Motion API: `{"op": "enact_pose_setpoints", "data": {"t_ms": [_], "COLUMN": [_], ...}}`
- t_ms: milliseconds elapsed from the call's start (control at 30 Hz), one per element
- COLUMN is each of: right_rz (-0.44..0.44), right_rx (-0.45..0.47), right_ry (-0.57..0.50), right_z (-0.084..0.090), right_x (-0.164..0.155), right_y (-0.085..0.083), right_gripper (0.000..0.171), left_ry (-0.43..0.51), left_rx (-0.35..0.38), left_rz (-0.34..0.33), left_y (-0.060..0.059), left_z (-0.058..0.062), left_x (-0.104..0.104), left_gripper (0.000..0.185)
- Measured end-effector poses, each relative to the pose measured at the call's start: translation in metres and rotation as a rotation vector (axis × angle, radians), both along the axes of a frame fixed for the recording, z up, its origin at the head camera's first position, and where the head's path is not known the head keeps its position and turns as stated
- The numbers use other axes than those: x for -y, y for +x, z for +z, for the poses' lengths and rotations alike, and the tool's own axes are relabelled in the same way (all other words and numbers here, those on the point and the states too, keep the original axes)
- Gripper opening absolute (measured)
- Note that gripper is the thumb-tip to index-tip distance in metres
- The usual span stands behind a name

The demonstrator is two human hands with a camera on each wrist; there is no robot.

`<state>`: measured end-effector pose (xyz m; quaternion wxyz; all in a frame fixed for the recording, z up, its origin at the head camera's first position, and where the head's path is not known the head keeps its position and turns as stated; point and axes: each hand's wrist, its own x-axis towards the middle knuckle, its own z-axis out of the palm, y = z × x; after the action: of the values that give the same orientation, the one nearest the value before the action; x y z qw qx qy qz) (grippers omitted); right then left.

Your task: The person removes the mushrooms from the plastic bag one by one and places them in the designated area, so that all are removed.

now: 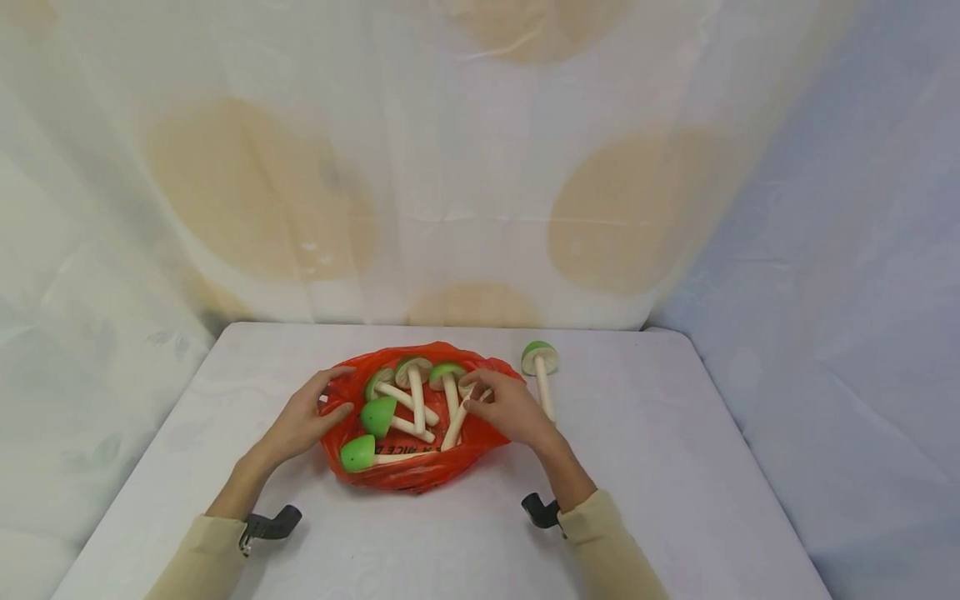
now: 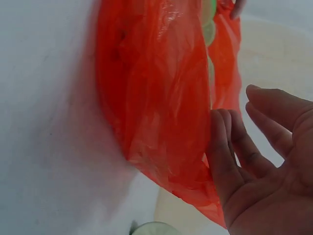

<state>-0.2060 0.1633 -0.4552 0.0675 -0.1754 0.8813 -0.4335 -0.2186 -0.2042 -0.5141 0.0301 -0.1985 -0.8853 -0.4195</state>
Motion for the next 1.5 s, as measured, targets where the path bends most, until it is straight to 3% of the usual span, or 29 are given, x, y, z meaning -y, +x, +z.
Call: {"op": "enact_pose_setpoints", "data": {"t_ms": [333,533,900,1500], "right_rz": [-0.036,-0.078,-0.152,-0.159], "right_rx": [-0.001,0.043,0.082,0.087], "right_ry": [0.163,0.23,0.203,0.164], "right_z": [-0.018,-0.028,-0.033,-0.04], "right_x": [0.007,0.01,0.014,0.019], "right_y": [-0.001,-0.001,0.0,0.004], "right_gripper": [0.035,0.037,0.039,0.04], "left_ry": [-0.001,-0.003,-0.003,-0.001], "left_rx": [0.017,0.019,0.036,0.033], "left_rz": [0.007,0.001,0.004,-0.002], "left_y": [0.001,0.0,0.001,0.002], "left_z": [0.001,0.002,0.001,0.003], "left_x": [0.0,-0.001,-0.001,-0.002], "left_gripper": [0.059,0.06,0.06,0.06]}}
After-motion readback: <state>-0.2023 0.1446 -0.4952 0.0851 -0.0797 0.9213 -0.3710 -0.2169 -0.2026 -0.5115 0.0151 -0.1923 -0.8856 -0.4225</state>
